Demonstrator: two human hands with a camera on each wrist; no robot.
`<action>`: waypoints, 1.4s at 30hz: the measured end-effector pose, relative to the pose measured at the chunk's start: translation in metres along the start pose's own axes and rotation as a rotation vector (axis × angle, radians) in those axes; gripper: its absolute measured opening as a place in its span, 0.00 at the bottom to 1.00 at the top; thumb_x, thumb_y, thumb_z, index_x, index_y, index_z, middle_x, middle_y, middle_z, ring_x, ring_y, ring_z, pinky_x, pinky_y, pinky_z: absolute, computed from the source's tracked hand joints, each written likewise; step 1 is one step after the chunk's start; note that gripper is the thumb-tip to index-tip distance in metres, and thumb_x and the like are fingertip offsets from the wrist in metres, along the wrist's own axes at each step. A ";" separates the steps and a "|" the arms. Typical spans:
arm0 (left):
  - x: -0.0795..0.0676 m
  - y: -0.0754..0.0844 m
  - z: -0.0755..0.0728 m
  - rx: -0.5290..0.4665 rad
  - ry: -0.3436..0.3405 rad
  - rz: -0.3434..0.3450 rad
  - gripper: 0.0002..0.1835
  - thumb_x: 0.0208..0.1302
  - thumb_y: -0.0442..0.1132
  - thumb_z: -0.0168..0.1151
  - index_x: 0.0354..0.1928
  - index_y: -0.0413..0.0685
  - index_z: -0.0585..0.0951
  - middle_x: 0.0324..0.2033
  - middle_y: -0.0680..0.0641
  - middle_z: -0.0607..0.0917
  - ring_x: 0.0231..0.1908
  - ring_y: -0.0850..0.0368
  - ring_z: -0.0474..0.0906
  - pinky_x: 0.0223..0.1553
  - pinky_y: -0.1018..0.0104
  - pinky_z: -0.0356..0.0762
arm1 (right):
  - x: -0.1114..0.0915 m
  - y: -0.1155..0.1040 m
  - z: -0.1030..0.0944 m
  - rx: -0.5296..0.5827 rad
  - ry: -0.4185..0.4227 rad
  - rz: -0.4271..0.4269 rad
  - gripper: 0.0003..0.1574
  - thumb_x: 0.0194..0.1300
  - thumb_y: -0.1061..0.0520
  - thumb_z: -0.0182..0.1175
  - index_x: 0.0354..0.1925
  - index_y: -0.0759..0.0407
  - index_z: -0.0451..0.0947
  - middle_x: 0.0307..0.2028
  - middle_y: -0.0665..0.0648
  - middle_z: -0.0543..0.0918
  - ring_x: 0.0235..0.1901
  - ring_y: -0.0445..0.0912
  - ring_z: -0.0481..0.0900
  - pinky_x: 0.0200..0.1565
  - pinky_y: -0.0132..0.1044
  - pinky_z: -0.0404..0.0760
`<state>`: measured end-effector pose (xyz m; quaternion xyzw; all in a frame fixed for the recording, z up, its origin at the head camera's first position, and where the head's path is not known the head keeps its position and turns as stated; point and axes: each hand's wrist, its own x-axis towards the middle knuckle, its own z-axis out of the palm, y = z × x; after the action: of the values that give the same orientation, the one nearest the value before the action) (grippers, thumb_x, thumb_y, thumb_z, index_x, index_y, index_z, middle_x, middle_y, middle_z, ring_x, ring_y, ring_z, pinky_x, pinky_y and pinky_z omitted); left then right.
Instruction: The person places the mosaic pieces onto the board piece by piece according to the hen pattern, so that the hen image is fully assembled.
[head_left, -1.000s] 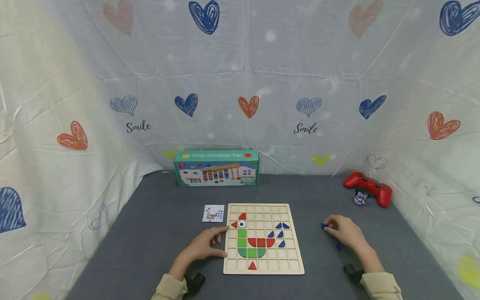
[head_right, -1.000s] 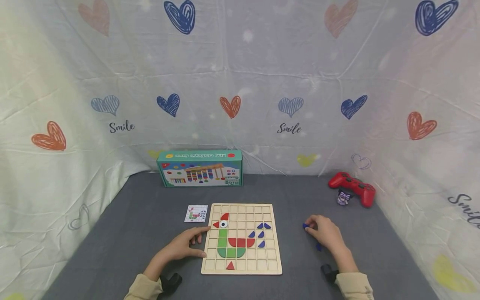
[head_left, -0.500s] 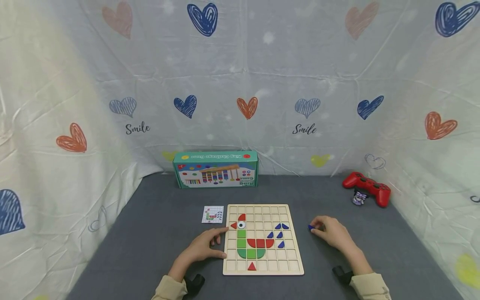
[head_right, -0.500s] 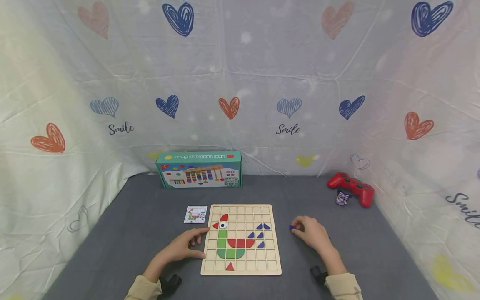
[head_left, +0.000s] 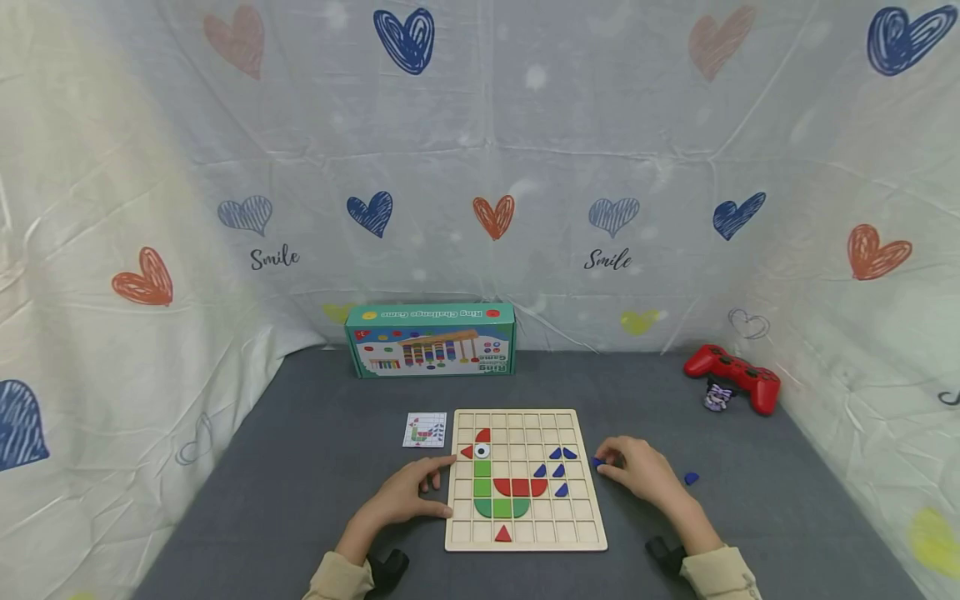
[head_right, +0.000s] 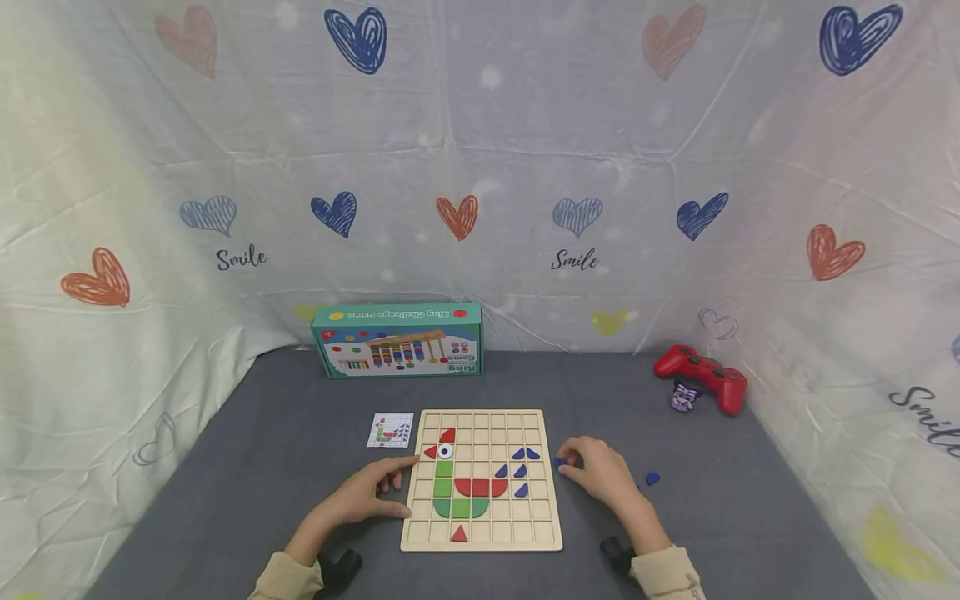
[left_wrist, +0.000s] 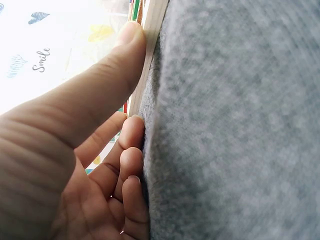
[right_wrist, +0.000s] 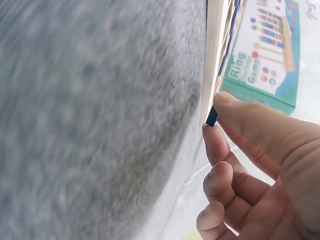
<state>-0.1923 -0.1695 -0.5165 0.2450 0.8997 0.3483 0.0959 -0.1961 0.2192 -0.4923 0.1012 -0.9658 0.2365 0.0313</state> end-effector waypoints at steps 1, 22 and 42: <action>0.000 0.000 0.000 -0.001 0.000 -0.001 0.42 0.45 0.54 0.72 0.63 0.50 0.70 0.31 0.54 0.71 0.27 0.63 0.62 0.29 0.70 0.61 | 0.000 -0.002 0.001 0.002 -0.001 0.001 0.06 0.52 0.56 0.69 0.30 0.48 0.80 0.24 0.43 0.75 0.21 0.37 0.66 0.25 0.32 0.65; -0.001 -0.001 0.001 0.006 0.002 -0.009 0.42 0.44 0.54 0.73 0.63 0.50 0.70 0.31 0.54 0.71 0.27 0.62 0.63 0.30 0.69 0.61 | 0.003 -0.026 0.016 0.020 -0.034 -0.076 0.06 0.51 0.59 0.68 0.30 0.50 0.81 0.24 0.42 0.74 0.23 0.36 0.66 0.28 0.31 0.66; 0.000 -0.001 -0.001 0.011 -0.004 -0.007 0.42 0.45 0.54 0.72 0.63 0.49 0.70 0.31 0.54 0.71 0.27 0.62 0.63 0.30 0.69 0.61 | -0.003 -0.027 0.011 0.044 -0.044 -0.171 0.11 0.52 0.61 0.67 0.37 0.56 0.83 0.29 0.47 0.76 0.24 0.38 0.67 0.27 0.30 0.65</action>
<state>-0.1930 -0.1709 -0.5163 0.2433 0.9022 0.3424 0.0976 -0.1875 0.1910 -0.4904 0.1892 -0.9487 0.2518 0.0280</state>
